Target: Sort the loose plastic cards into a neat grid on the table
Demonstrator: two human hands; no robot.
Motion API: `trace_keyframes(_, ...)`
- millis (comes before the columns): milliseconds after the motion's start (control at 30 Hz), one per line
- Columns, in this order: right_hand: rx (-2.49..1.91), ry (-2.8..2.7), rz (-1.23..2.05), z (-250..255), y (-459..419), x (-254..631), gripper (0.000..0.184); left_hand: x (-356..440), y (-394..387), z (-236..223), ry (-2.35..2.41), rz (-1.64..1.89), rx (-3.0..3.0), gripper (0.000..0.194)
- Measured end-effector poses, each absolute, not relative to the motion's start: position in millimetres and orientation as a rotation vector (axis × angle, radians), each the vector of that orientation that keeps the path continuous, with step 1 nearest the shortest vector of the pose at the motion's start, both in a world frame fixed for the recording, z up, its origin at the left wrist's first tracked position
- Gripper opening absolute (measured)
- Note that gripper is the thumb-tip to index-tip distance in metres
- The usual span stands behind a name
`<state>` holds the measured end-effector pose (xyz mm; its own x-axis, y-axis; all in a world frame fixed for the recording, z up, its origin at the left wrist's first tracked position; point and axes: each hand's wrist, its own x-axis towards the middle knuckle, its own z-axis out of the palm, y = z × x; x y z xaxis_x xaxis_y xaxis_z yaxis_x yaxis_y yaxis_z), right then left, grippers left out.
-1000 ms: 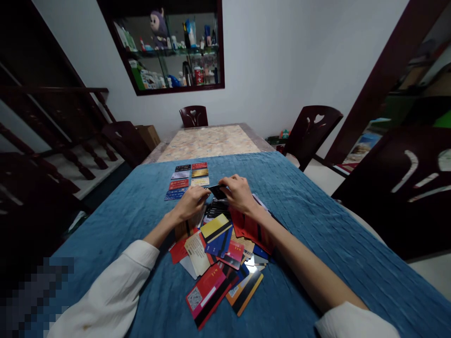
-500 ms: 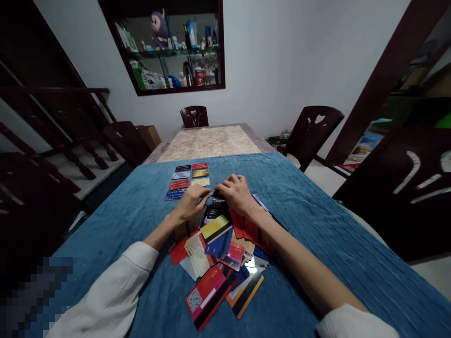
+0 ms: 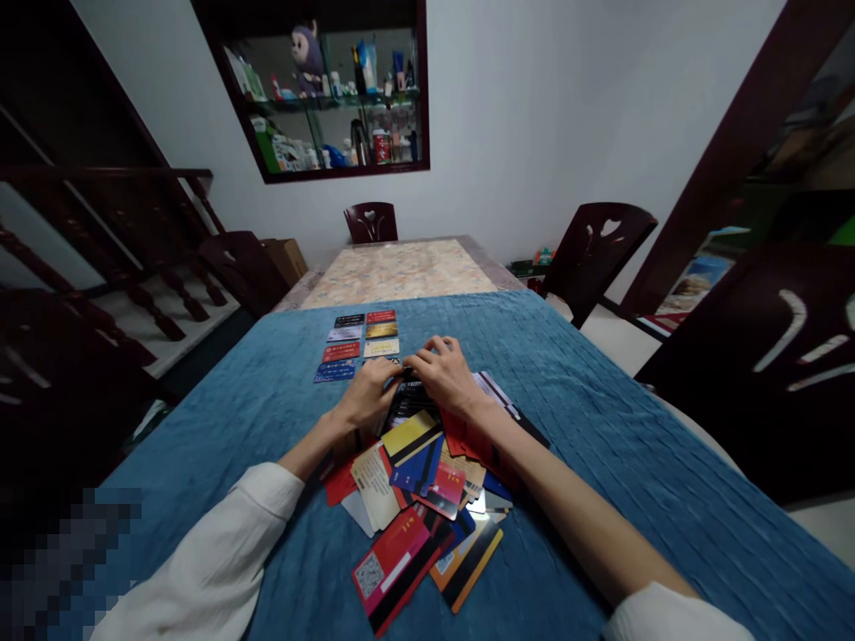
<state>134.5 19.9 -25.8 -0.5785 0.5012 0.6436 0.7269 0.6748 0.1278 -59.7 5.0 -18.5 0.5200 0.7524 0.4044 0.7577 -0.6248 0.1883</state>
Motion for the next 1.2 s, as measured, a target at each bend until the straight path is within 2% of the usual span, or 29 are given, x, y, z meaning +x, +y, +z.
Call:
trace_keyframes(467, -1.108, -2.304, -0.587, -35.4, 22.9, 143.0, 0.035, -68.4, 14.4, -19.5, -1.428, -0.916, -2.596, 0.017)
trace_keyframes(1200, -1.206, -2.265, -0.662, -39.5, 19.4, 138.5, 0.034, -66.4, 13.1, -19.1, -1.452, -0.966, -2.566, 0.015)
